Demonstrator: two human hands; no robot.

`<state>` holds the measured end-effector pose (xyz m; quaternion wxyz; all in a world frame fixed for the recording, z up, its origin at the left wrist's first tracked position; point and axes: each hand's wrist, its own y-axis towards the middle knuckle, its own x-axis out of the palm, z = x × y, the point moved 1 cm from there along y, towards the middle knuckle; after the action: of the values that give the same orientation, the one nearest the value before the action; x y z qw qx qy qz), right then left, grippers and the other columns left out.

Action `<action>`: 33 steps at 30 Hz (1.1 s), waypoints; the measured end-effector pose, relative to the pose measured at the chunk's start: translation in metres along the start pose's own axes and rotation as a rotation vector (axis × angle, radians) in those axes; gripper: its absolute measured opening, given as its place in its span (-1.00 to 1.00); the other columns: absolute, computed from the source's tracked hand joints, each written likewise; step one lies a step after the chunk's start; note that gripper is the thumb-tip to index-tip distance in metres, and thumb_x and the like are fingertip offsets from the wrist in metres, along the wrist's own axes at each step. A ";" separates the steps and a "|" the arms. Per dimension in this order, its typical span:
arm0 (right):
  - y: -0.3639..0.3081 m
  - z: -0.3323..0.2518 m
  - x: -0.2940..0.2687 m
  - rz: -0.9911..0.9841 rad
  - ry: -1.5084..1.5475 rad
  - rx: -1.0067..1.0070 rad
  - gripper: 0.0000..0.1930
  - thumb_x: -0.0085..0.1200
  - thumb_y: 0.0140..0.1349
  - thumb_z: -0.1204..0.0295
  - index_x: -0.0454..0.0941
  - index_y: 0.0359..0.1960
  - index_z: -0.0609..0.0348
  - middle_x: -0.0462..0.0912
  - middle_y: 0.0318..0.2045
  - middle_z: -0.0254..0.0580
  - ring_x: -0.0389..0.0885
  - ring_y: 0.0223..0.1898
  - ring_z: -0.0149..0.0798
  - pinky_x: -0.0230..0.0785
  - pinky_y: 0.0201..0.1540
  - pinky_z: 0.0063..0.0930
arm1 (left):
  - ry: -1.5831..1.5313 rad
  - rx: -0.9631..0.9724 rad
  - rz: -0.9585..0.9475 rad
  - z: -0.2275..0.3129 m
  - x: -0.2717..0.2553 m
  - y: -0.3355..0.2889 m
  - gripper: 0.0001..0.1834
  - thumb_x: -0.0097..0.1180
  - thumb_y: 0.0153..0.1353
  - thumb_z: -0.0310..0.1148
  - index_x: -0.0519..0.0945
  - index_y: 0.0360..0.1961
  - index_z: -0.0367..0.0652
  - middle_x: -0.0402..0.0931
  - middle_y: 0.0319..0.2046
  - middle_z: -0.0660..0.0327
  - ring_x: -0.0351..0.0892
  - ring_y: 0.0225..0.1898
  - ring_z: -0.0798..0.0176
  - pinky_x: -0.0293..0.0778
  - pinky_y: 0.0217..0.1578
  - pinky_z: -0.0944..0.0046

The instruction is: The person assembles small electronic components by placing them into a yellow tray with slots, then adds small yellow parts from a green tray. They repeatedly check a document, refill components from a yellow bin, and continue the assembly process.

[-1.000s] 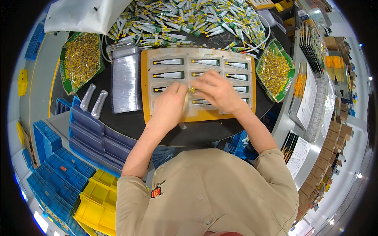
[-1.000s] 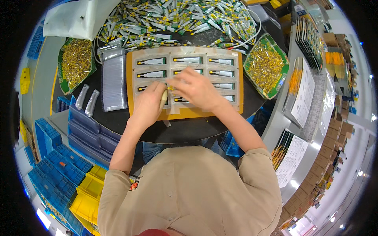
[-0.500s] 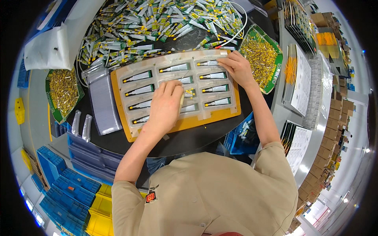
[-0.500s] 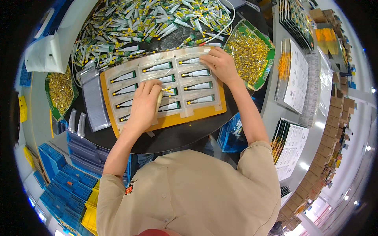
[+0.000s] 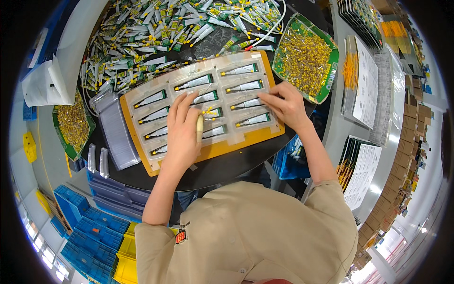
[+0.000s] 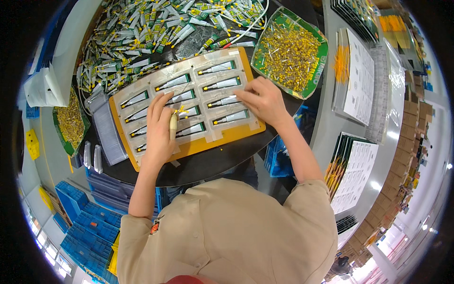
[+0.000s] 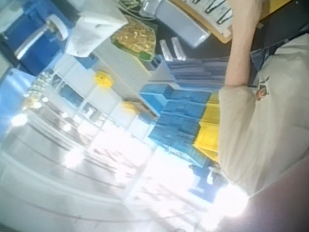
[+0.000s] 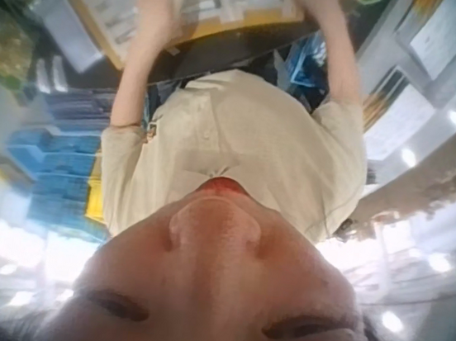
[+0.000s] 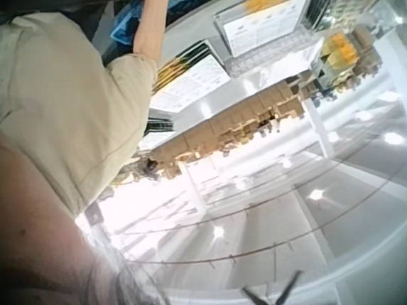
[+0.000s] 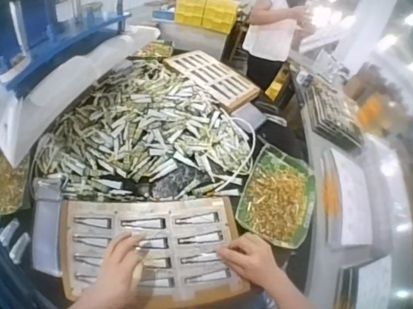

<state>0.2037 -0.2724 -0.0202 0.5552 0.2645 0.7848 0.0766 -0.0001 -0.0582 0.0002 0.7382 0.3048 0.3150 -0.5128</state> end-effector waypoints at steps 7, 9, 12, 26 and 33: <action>0.011 -0.012 0.005 0.104 0.144 0.068 -0.76 0.25 0.08 0.54 0.68 -0.18 0.14 0.57 -0.25 -0.17 0.53 -0.20 -0.09 0.43 -0.15 -0.30 | -0.062 -0.032 0.019 0.009 -0.001 -0.025 -0.71 0.01 0.02 -0.72 0.43 -0.18 -0.30 0.29 0.26 0.00 0.13 0.33 -0.22 0.13 0.29 -0.07; 0.027 -0.006 0.019 0.126 0.033 0.151 -0.79 0.22 0.10 0.50 0.68 -0.19 0.12 0.56 -0.22 -0.17 0.51 -0.15 -0.08 0.41 -0.09 -0.29 | -0.093 -0.024 0.043 0.011 -0.001 -0.033 -0.71 0.01 0.02 -0.73 0.42 -0.19 -0.31 0.29 0.25 -0.01 0.14 0.32 -0.23 0.13 0.28 -0.07; 0.036 0.001 0.025 0.095 -0.085 0.110 -0.79 0.19 0.15 0.45 0.69 -0.15 0.05 0.56 -0.14 -0.16 0.46 -0.08 -0.06 0.38 -0.02 -0.24 | -0.093 -0.025 0.061 0.009 -0.009 -0.047 -0.70 0.01 0.00 -0.74 0.41 -0.19 -0.31 0.29 0.25 -0.01 0.15 0.32 -0.23 0.14 0.28 -0.07; 0.112 -0.022 0.075 -0.218 0.127 -0.280 -0.89 0.25 0.04 0.41 0.57 -0.42 0.02 0.48 -0.33 -0.38 0.41 -0.14 -0.21 0.31 -0.04 -0.30 | -0.063 -0.073 0.245 -0.011 -0.018 -0.046 -0.83 0.01 0.10 -0.63 0.45 -0.25 -0.30 0.43 0.05 0.03 0.28 0.15 -0.13 0.26 0.15 0.03; 0.108 -0.027 0.038 -0.137 -0.032 -0.364 -0.89 0.13 0.11 0.46 0.44 -0.38 0.09 0.44 -0.34 -0.23 0.41 -0.14 -0.11 0.30 -0.03 -0.21 | -0.126 -0.101 0.268 -0.022 -0.026 -0.035 -0.74 0.03 0.01 -0.70 0.46 -0.22 -0.29 0.42 0.01 0.06 0.28 0.13 -0.15 0.28 0.12 0.00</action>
<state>0.2050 -0.1569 0.0028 0.6101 0.1069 0.7652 0.1754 -0.0440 -0.0365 0.0029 0.8327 0.2738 0.2500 -0.4113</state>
